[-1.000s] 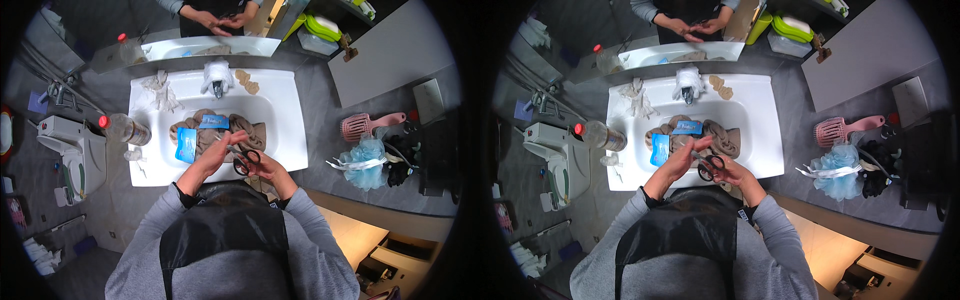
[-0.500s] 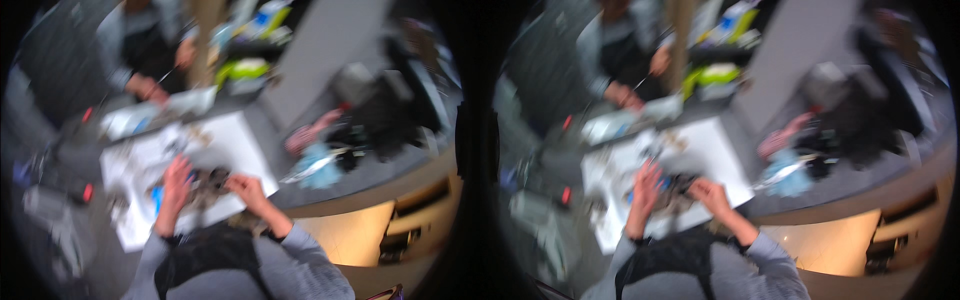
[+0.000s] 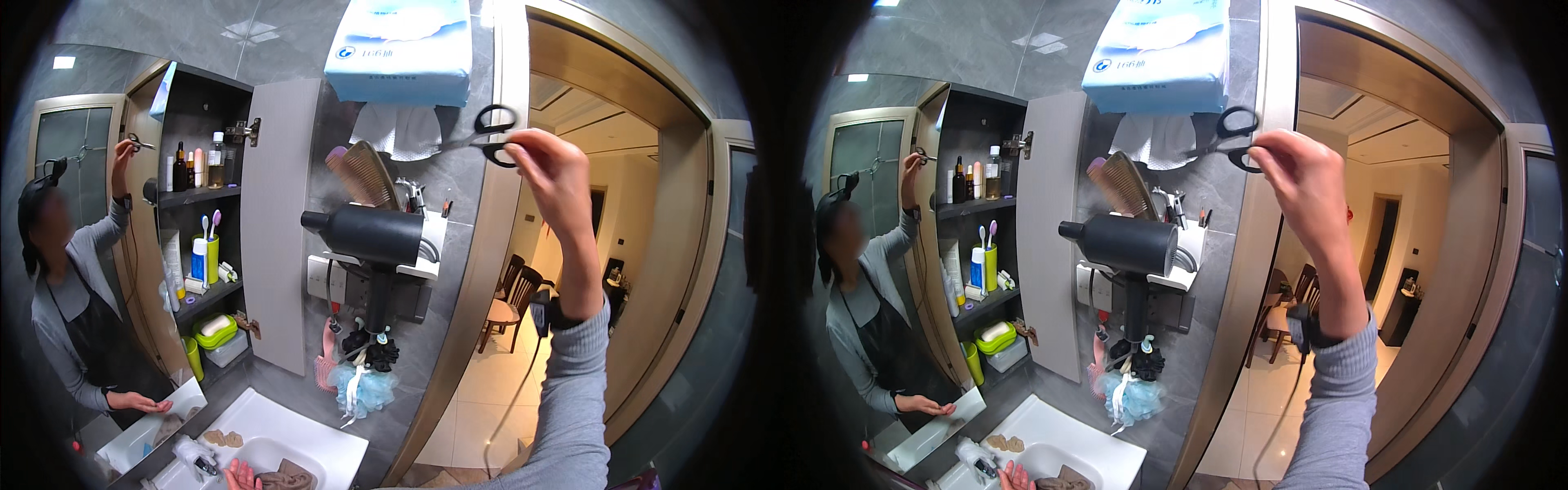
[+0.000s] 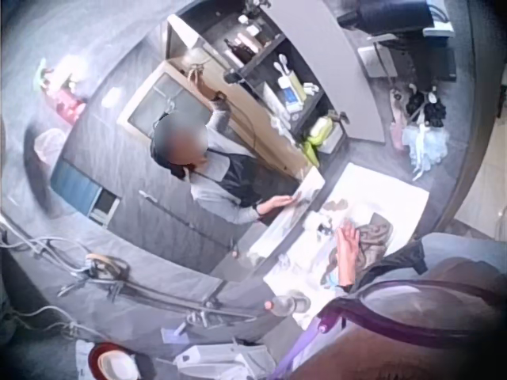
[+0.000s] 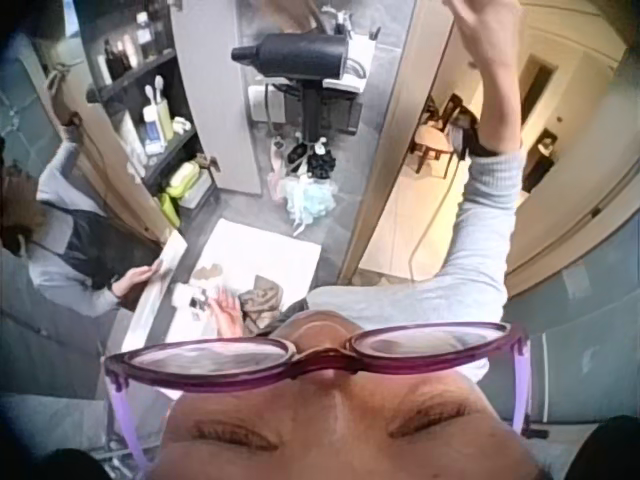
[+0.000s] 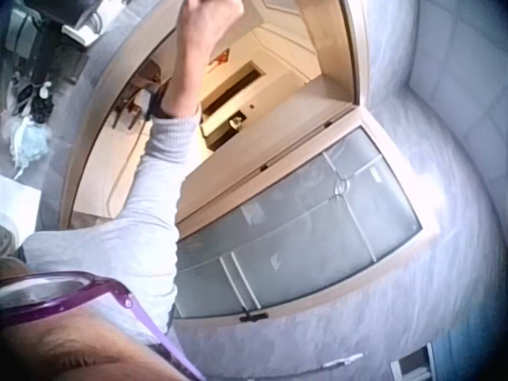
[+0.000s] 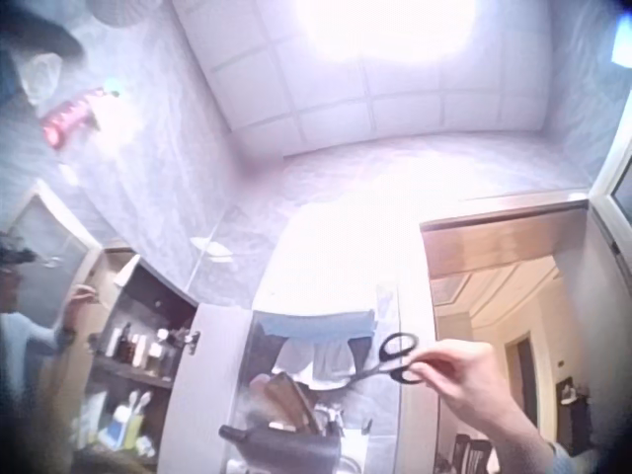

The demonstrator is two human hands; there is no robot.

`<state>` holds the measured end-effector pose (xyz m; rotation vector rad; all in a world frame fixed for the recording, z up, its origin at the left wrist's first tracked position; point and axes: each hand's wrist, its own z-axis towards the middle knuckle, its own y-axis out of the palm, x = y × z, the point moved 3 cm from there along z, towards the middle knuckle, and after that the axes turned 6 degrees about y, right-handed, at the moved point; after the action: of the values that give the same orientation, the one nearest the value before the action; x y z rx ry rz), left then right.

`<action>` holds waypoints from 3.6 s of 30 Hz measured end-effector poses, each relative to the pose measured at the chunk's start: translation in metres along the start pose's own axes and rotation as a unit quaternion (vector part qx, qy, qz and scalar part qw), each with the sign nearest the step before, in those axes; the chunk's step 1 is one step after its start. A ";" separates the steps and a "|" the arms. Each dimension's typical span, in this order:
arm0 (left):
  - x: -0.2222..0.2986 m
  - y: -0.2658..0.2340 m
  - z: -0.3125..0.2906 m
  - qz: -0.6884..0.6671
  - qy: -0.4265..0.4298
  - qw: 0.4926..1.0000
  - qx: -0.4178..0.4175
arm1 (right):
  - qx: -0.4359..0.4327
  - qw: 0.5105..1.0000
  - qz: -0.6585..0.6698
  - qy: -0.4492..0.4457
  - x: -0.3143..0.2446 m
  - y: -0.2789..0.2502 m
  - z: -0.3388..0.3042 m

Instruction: The person washes a brown cloth by hand in a bathroom sink, using a blue packet of detergent. They rub and rinse the cloth repeatedly, wring it out, and then move to pick up a red plastic basin from the floor.

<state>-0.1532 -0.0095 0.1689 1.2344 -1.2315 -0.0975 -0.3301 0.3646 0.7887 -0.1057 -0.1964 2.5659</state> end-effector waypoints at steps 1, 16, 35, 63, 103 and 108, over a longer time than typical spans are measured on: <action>0.000 0.002 -0.001 0.007 -0.007 1.000 -0.007 | -0.033 0.998 -0.061 -0.001 0.005 0.004 0.010; -0.003 -0.050 0.001 -0.025 -0.018 0.993 0.118 | -0.309 0.929 -0.174 -0.106 0.027 0.105 0.060; -0.008 -0.072 -0.018 0.053 -0.012 0.995 0.088 | -0.277 0.946 0.093 -0.137 -0.073 0.091 -0.032; -0.003 -0.096 -0.157 -0.026 0.108 0.921 0.374 | -0.411 0.437 0.792 0.112 -0.110 0.213 -0.238; -0.107 -0.119 -0.039 -0.072 -0.089 0.925 0.363 | -0.703 0.534 0.453 0.125 -0.187 0.339 -0.690; -0.109 -0.114 -0.035 0.078 -0.084 0.907 0.405 | -0.698 0.554 0.445 0.090 -0.195 0.331 -0.681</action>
<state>-0.1115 0.0361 0.0198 1.8542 -1.5859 0.4860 -0.2619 0.0644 0.0705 -1.3101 -2.5988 2.3412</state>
